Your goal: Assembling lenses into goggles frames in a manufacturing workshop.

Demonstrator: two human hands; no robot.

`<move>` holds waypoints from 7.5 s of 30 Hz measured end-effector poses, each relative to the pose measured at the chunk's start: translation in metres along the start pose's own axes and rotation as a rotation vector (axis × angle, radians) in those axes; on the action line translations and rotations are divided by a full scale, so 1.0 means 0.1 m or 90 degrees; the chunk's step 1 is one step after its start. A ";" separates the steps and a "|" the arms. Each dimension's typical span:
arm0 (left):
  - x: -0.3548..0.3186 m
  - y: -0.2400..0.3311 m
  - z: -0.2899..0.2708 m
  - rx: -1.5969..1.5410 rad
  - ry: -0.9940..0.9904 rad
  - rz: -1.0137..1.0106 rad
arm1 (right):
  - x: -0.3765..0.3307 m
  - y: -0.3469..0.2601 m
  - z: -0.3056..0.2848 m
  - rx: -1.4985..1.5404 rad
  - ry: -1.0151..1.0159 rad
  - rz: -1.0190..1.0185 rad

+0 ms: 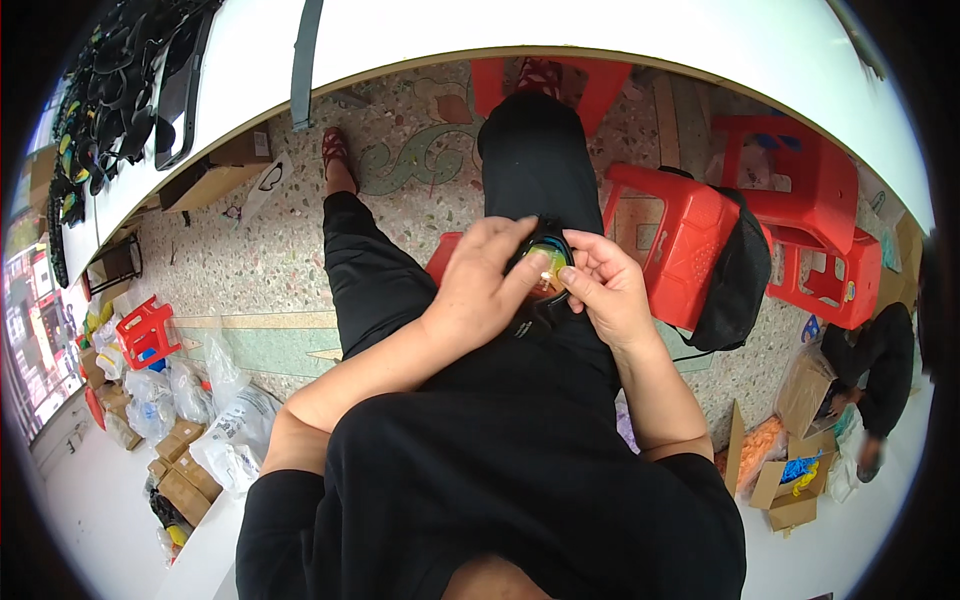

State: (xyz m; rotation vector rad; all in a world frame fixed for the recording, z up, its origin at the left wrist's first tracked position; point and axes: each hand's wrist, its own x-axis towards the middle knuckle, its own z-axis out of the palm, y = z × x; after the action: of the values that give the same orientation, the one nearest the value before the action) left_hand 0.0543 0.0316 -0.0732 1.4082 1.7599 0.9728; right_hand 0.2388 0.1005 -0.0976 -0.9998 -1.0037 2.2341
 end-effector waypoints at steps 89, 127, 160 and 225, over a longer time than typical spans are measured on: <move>-0.28 -0.04 -0.10 0.010 -0.046 0.024 | 0.29 -0.94 0.24 -0.988 -0.410 -0.414; -0.03 0.20 -0.11 -0.069 -0.011 0.024 | 0.05 -0.61 -0.01 -0.126 -0.012 0.174; 0.33 0.34 -0.24 -0.352 -0.322 -0.375 | 0.34 -0.71 -0.18 -0.058 -0.211 0.371; -0.48 -0.13 -0.33 0.213 0.039 0.203 | -0.43 -0.02 0.37 -0.781 -0.050 -0.674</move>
State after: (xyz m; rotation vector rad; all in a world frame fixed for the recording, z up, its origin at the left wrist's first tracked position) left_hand 0.0286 -0.0224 -0.0653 1.9353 1.8400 0.9161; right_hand 0.2360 0.0569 -0.0612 -0.4788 -2.2982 0.6731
